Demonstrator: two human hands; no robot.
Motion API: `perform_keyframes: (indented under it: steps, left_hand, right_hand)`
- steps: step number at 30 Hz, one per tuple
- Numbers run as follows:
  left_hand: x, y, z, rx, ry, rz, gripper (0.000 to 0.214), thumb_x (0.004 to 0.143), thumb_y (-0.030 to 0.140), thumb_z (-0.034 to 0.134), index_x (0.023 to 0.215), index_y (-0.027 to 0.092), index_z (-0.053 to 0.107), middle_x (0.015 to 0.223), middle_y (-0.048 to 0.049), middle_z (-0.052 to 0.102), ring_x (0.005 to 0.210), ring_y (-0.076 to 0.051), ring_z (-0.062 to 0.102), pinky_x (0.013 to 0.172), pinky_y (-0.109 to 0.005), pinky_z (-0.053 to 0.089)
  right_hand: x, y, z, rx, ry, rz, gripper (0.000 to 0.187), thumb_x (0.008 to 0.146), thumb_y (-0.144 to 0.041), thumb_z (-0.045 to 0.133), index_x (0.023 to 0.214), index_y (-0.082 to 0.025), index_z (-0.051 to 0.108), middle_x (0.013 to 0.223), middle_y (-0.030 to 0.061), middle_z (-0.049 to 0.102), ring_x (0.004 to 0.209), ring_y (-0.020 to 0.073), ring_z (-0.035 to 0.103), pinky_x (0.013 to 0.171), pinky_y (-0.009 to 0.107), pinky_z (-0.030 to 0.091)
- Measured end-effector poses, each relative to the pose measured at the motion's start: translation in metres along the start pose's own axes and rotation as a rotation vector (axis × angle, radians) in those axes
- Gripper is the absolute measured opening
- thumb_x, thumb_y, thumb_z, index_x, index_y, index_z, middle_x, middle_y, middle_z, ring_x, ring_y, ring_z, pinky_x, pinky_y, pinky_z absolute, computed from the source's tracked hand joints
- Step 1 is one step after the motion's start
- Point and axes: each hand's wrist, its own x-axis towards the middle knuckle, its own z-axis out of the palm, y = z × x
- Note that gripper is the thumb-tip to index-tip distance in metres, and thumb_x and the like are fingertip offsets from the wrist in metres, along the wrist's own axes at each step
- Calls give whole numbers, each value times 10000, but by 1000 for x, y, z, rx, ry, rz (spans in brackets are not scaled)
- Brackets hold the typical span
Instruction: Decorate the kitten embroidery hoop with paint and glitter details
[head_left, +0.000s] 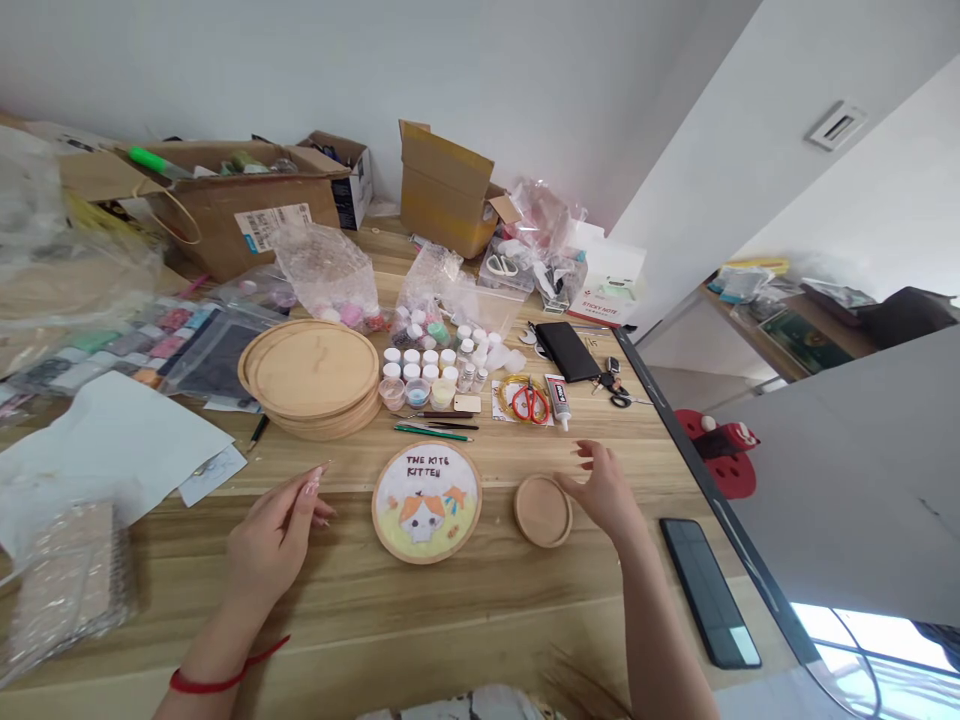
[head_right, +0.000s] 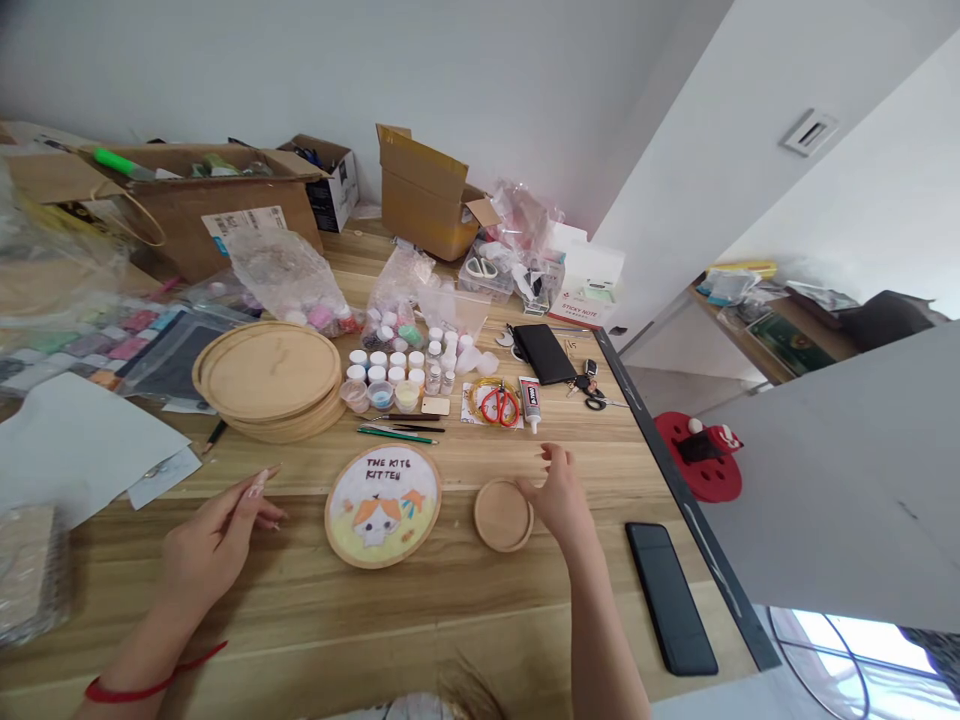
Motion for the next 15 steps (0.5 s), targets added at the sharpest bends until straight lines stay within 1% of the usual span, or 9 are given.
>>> perform_keyframes:
  steps: [2,4,5,6,7,8,10,12,15]
  left_hand:
    - [0,-2,-1,2,0,-6,503,943,537,401,1147,165,671,848,-48,753,567,-141,682,671,-286,565]
    - [-1,-5,-2,10,6,-20,483,944,526,407,1141,175,675,856,-43,752,572,-139,683,678,-286,567]
    - [-1,-7,-2,18,7,-23,472,945,520,412,1138,180,676,848,-38,751,575,-138,682,688,-287,568]
    - [-1,-8,-3,25,6,-22,463,945,514,416,1137,183,676,839,-33,750,578,-138,682,697,-289,568]
    - [0,-10,-3,30,1,-18,456,945,510,418,1134,185,677,830,-30,749,579,-138,682,703,-289,566]
    - [0,-10,-3,34,-8,-11,451,945,506,419,1129,187,679,822,-27,748,577,-137,680,703,-288,565]
    - [0,-10,-2,43,-20,-4,446,946,504,418,1127,193,682,811,-22,746,580,-136,680,703,-285,561]
    - [1,-8,-2,59,-18,-4,449,945,510,418,1143,203,678,786,-12,742,592,-139,684,717,-286,556]
    - [1,-5,-2,76,4,-14,471,946,531,406,1176,211,664,755,-2,738,611,-148,689,738,-292,549]
  right_hand:
    - [-2,-10,1,-154,-76,-2,701,647,-446,748,1245,-189,489,1203,168,563,1090,357,577,869,504,485]
    - [-14,-18,5,-307,-177,-16,928,519,-433,846,1332,-239,443,1287,171,524,1170,419,514,861,561,464]
    - [-21,-21,8,-350,-228,-31,1027,454,-410,883,1359,-265,421,1316,166,506,1178,430,501,850,570,462]
    - [-28,-23,10,-371,-272,-46,1072,413,-389,903,1363,-280,417,1323,161,499,1177,432,496,840,565,466]
    - [-34,-24,12,-374,-305,-58,1071,395,-376,912,1347,-284,430,1317,157,500,1173,428,495,835,553,470]
    - [-37,-23,13,-361,-327,-70,1031,405,-370,909,1322,-275,447,1299,157,506,1166,418,498,837,535,474]
    - [-38,-19,13,-303,-337,-83,909,475,-365,876,1275,-239,463,1252,162,521,1150,392,507,856,499,476]
    - [-32,-13,10,-238,-324,-98,828,540,-343,826,1259,-206,438,1221,165,524,1139,368,514,888,475,468]
    - [-17,-4,6,-188,-280,-108,769,581,-322,770,1238,-183,395,1210,164,517,1147,353,507,921,465,451]
